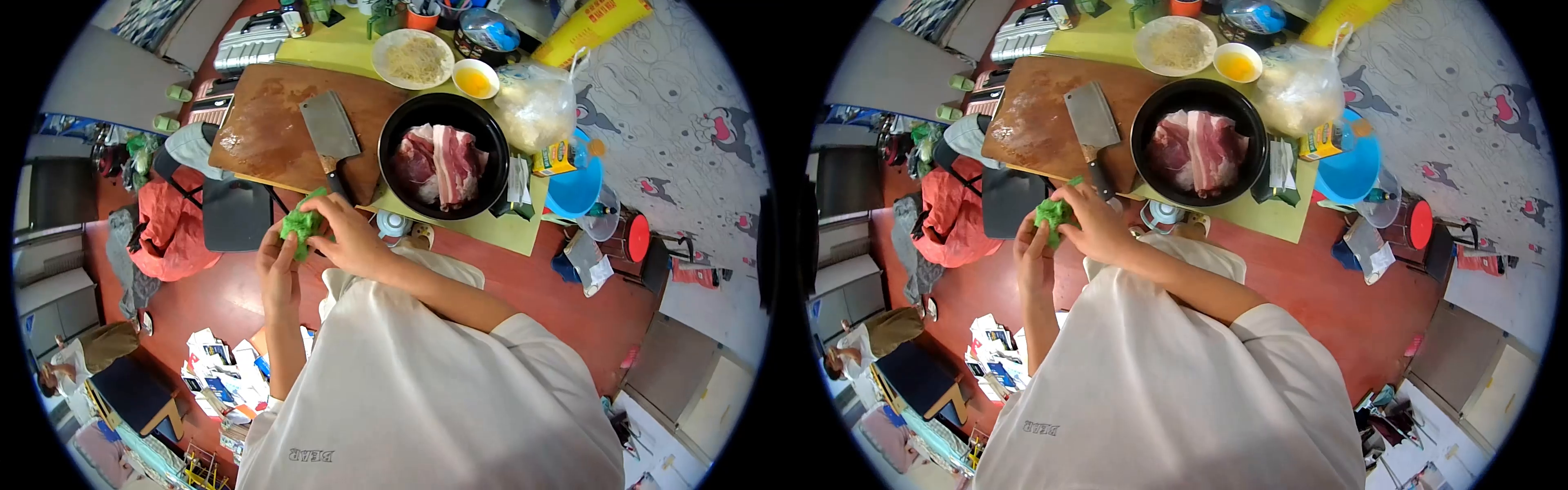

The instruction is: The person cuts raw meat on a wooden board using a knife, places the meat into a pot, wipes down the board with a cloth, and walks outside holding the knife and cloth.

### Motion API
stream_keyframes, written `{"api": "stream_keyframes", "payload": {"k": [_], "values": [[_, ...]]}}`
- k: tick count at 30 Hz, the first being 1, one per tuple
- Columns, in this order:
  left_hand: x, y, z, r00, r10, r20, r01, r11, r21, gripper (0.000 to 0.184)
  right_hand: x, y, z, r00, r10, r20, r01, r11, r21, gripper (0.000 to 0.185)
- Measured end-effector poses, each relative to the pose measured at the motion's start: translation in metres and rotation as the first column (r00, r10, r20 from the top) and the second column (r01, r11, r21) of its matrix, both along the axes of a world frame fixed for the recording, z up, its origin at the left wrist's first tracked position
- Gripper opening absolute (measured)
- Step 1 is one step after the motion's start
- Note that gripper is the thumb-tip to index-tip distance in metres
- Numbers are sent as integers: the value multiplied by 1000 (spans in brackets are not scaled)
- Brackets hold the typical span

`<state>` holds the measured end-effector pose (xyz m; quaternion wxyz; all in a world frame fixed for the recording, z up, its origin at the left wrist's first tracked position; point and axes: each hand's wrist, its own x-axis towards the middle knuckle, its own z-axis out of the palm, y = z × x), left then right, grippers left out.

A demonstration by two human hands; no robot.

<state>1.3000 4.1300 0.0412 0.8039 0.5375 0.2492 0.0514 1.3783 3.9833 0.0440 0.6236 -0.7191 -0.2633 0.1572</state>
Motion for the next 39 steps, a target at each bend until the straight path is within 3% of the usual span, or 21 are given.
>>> {"api": "stream_keyframes", "payload": {"k": [2,7,12,16,18,20,26,27,28,29,30,31,32,33,34,36,37,38,39], "values": [[2,-4,-1,999,44,18,-44,999,-15,22,0,0,-1,1000,-29,9,29,1000,9,41],[4,2,-21,999,24,48,-35,971,237,21,-2,-1,-4,997,-58,-48,60,998,24,24],[14,8,-18,994,107,-24,-103,988,117,27,-2,-31,-6,979,-121,-166,130,991,42,19],[32,17,-9,990,138,-18,-135,982,134,27,10,-98,-25,940,-325,-103,319,945,-64,18],[45,34,-12,994,109,1,-107,975,195,26,21,-131,-29,863,-505,-23,495,854,-161,14],[66,49,-16,991,108,83,-128,947,295,25,31,-161,-25,817,-577,4,569,805,-166,11],[120,70,-7,994,-11,111,-39,901,433,36,40,-197,-40,778,-611,144,628,753,-196,16],[123,68,-6,998,-63,12,52,904,425,46,39,-197,-39,778,-612,144,628,753,-194,16],[126,72,-25,998,-63,12,52,903,427,46,38,-195,-37,774,-606,184,633,736,-240,20],[128,78,-58,982,-154,113,27,698,716,49,38,-193,-35,771,-596,224,637,716,-285,23],[129,82,-76,946,-274,173,-48,411,910,52,39,-190,-32,771,-597,222,637,717,-284,23],[125,61,-61,960,-240,146,15,565,825,53,40,-185,-29,763,-555,332,645,688,-332,28],[115,40,-45,983,-181,-22,128,601,789,48,40,-182,-29,750,-499,435,655,654,-378,32],[112,26,-49,983,-185,-4,125,645,754,45,44,-181,-36,766,-475,432,638,641,-427,45],[109,11,-46,982,-186,15,119,687,716,42,48,-177,-36,768,-475,430,637,641,-428,45],[103,-22,-30,978,-207,-16,172,764,622,36,55,-160,-31,706,-332,626,699,466,-542,66],[103,-32,-38,971,-231,65,122,708,696,30,58,-152,-28,759,-333,559,650,428,-628,87],[102,-39,-41,957,-275,90,91,581,809,26,62,-146,-26,760,-334,557,649,429,-628,87],[103,-51,-23,946,-312,90,110,568,816,24,66,-141,-24,766,-288,575,642,395,-657,91]]}}
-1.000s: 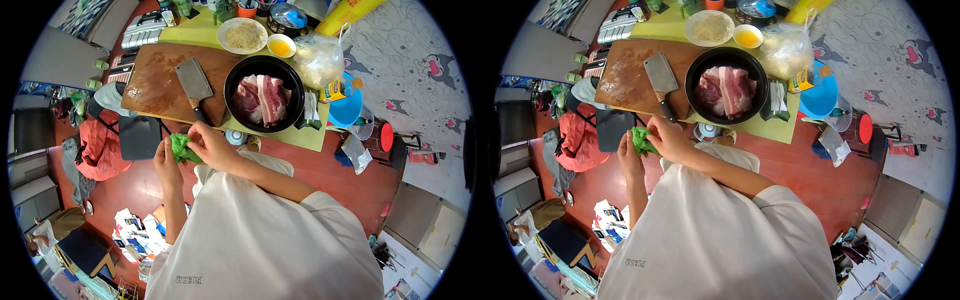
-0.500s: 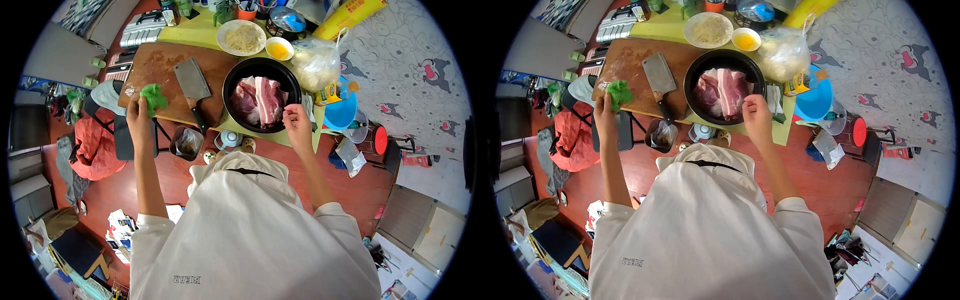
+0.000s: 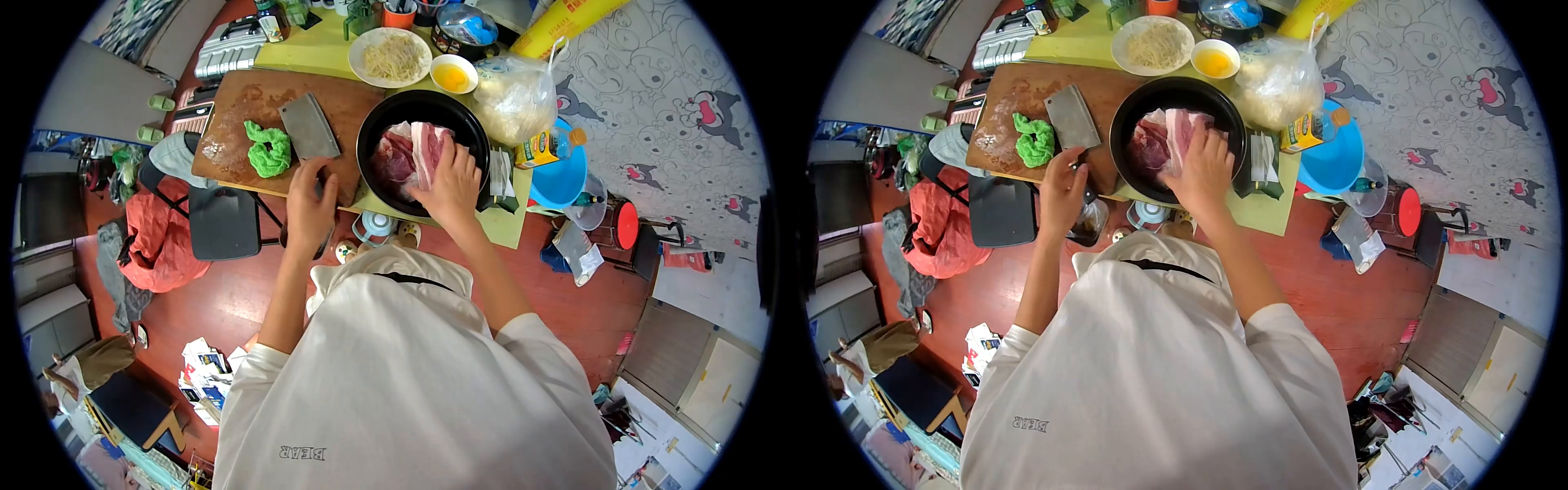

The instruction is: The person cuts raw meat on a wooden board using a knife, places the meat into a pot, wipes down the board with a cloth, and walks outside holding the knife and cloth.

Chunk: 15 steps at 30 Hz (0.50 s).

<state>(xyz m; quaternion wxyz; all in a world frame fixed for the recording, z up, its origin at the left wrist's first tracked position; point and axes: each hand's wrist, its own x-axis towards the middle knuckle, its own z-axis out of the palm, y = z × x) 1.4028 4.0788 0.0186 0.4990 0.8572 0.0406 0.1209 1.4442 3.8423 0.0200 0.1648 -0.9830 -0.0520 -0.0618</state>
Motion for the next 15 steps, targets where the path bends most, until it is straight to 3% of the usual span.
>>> {"api": "stream_keyframes", "payload": {"k": [3,5,11,15], "values": [[3,-21,19,998,-54,41,51,996,71,22,10,-4,1,999,26,-25,-28,995,-93,97],[5,-27,21,995,-69,73,59,990,130,21,18,-12,9,989,-54,-139,39,993,-108,95],[31,-52,18,969,-230,86,184,913,364,24,31,-24,-1,998,-47,-41,39,983,-180,77],[40,-62,14,966,-242,93,190,906,379,23,34,-15,-7,999,46,-21,-50,975,-215,57]]}}
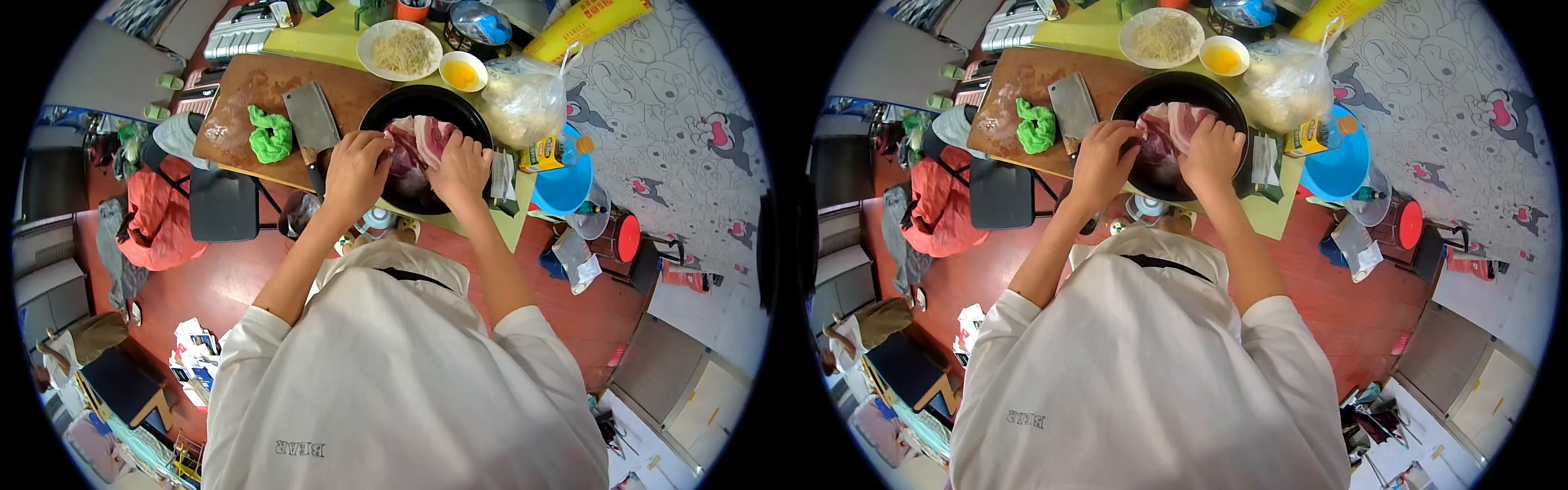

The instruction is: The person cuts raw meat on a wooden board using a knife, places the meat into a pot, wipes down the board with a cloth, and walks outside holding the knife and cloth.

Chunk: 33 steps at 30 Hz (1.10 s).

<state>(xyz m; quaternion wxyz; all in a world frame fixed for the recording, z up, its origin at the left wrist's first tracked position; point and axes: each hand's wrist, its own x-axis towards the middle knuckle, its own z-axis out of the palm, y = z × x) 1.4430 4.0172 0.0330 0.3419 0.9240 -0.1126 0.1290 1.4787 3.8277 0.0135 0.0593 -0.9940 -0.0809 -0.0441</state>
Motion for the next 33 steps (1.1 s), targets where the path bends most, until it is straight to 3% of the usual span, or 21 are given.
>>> {"api": "stream_keyframes", "payload": {"k": [6,10,12,13,15,16,18,20,24,26,27,30,33], "values": [[-6,1,-8,1000,-14,-8,14,1000,20,20,15,-25,-12,987,-128,-96,134,989,66,45],[9,-14,-12,998,-18,68,11,995,99,21,9,-14,-10,999,-43,-22,42,996,-79,43],[30,-24,-23,966,-140,219,73,954,290,22,12,-14,-22,1000,10,3,-10,990,-141,41],[37,-28,-25,966,-128,224,61,957,285,22,15,-13,-21,1000,22,7,-21,989,-147,41],[49,-36,-24,948,-316,35,257,825,504,22,20,-13,-19,995,-19,-95,9,994,-109,34],[54,-40,-20,949,-312,39,251,827,503,22,23,-13,-17,988,-43,-147,30,996,-89,31],[63,-45,-12,932,-362,-21,289,706,647,21,29,-16,-11,986,-64,-153,56,997,-61,30],[69,-47,-6,949,-316,-5,238,705,668,25,34,-21,-1,982,-91,-163,88,996,-29,29],[77,-37,-4,940,-306,-151,328,689,646,26,42,-31,11,953,-139,-267,158,986,48,34],[79,-41,-12,832,-398,-386,552,538,637,26,44,-32,20,976,-122,-178,141,985,101,33],[80,-42,-34,806,-502,-314,582,571,579,31,45,-31,24,977,-123,-176,143,984,102,33],[80,-62,-51,781,-452,-431,621,484,617,38,43,-27,31,988,-102,-119,121,978,168,41],[84,-71,-66,824,-431,-368,543,418,728,51,44,-27,28,996,-63,-57,72,980,184,50]]}}
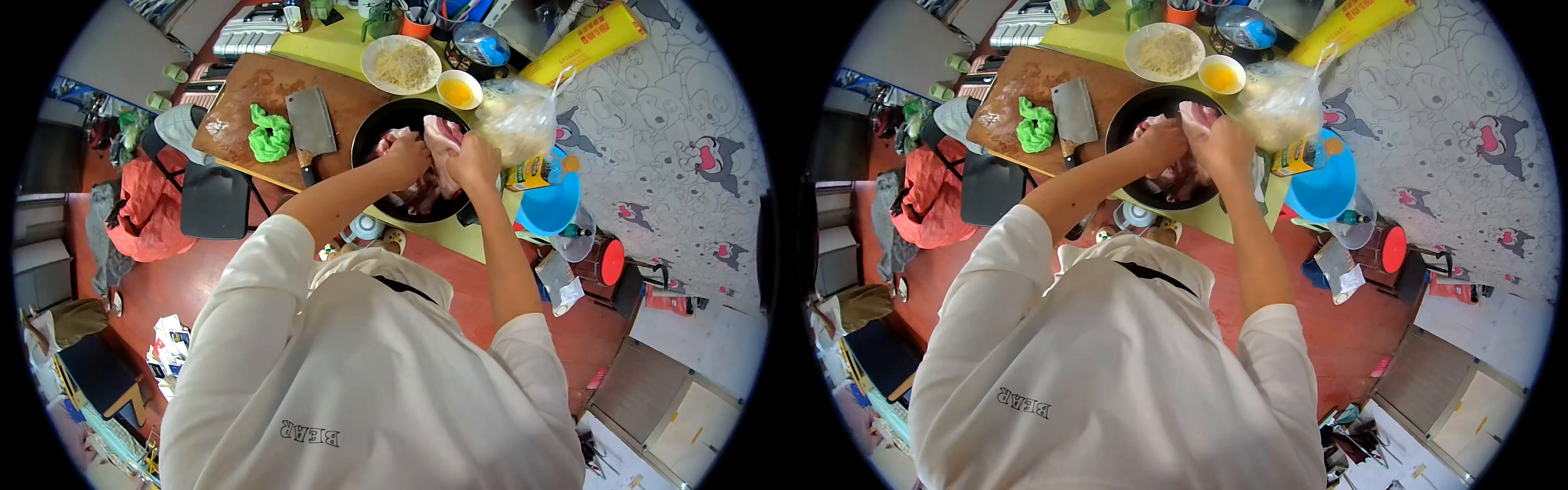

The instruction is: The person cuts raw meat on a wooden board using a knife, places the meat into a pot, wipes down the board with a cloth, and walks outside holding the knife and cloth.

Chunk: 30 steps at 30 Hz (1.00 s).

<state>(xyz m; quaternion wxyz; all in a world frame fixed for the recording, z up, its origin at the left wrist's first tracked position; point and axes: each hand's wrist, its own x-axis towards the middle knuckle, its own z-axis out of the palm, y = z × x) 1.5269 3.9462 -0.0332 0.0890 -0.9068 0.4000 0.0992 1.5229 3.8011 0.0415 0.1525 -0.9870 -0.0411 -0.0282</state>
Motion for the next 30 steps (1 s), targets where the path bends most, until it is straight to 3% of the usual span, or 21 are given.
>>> {"api": "stream_keyframes", "payload": {"k": [2,5,7,9,11,12,17,20,23,27,29,30], "values": [[3,-3,2,999,-46,23,45,998,42,54,0,-3,-8,997,23,78,-21,999,-24,53],[7,2,-2,987,-114,-116,136,969,206,47,-1,-6,-14,986,27,167,-27,1000,-2,53],[1,17,0,978,-195,-78,192,981,-40,39,-2,-6,-20,983,21,182,-18,1000,-20,47],[3,21,17,961,-246,-125,254,966,54,39,-7,-2,-22,992,-6,127,21,993,-118,22],[3,21,25,937,-261,-233,315,920,235,40,-16,-4,-32,984,45,170,-20,989,-148,24],[2,21,19,938,-260,-228,313,920,236,40,-17,-4,-36,970,103,221,-63,981,-182,27],[-19,28,1,957,-289,11,287,955,68,23,-33,9,-36,986,99,131,-79,986,-148,49],[-30,34,14,981,-196,-6,196,981,4,16,-29,24,-43,998,33,-53,-41,987,-157,58],[-39,37,24,993,-120,8,120,993,-7,14,-17,25,-51,993,18,-113,-26,998,-61,51],[-44,47,27,990,-103,92,112,989,-94,14,-5,18,-22,999,-4,44,5,1000,-17,39],[-45,51,27,990,-99,98,111,986,-126,14,-8,25,-12,1000,-15,26,17,994,-109,37],[-47,52,28,988,-109,106,124,981,-150,14,-13,31,-16,991,29,132,-2,980,-199,32]]}}
